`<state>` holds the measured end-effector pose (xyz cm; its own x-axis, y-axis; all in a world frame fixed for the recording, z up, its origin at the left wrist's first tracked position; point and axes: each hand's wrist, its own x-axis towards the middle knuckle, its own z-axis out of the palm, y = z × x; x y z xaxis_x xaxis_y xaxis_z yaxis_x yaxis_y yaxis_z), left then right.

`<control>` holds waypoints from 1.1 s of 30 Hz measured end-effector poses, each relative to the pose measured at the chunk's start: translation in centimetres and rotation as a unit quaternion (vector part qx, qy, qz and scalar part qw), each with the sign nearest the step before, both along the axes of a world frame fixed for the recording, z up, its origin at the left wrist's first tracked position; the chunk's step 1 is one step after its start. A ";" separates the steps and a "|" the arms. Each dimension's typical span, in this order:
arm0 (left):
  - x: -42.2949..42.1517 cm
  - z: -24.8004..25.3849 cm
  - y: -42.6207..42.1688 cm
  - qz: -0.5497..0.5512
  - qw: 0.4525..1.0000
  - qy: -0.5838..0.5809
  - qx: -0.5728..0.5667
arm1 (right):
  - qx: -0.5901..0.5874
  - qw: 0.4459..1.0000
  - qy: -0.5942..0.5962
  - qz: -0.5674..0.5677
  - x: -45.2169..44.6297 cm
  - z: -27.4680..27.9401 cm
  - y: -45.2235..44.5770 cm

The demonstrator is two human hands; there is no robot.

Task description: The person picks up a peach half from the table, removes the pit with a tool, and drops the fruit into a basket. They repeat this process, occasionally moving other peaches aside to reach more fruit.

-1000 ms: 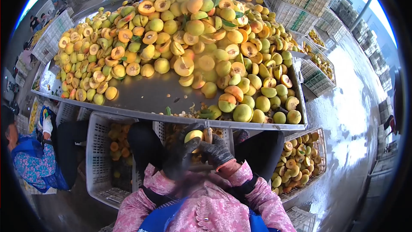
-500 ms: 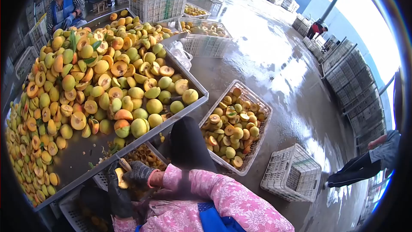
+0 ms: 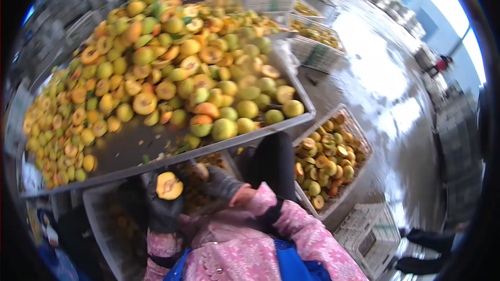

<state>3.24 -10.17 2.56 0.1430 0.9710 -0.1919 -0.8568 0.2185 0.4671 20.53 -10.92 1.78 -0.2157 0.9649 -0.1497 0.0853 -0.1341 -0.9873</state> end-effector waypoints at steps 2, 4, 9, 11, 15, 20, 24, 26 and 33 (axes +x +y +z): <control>-1.0 -1.4 0.4 -0.005 0.994 -0.110 0.004 | 0.019 0.998 -0.059 0.017 0.1 -0.9 -0.7; -1.0 0.3 -0.1 0.014 0.992 -0.093 -0.085 | 0.040 0.995 -0.096 0.013 -0.3 0.5 -1.4; -1.3 -8.6 -1.5 -0.026 0.994 -0.021 0.101 | -0.146 0.979 0.141 0.011 -3.3 1.2 -1.4; -1.1 -6.8 -2.1 0.094 0.890 0.387 0.222 | -0.157 0.985 0.075 0.011 -3.3 -0.4 -1.1; -2.6 -4.8 -1.9 0.081 0.920 0.292 0.249 | -0.121 0.990 0.054 0.041 -4.5 -2.7 0.4; -5.1 -4.8 -3.2 0.194 0.866 0.420 0.187 | -0.127 0.986 0.079 0.071 -6.9 -1.1 0.4; -6.2 -5.5 -3.2 0.254 0.882 0.360 0.170 | -0.138 0.982 0.107 0.075 -7.2 -0.3 0.4; -5.7 -5.0 -2.7 0.208 0.913 0.316 0.151 | -0.171 0.981 0.060 0.062 -5.8 -0.9 0.7; -4.7 -1.6 -0.8 0.041 0.975 -0.208 -0.064 | -0.261 0.955 0.058 0.125 -4.1 3.7 -0.8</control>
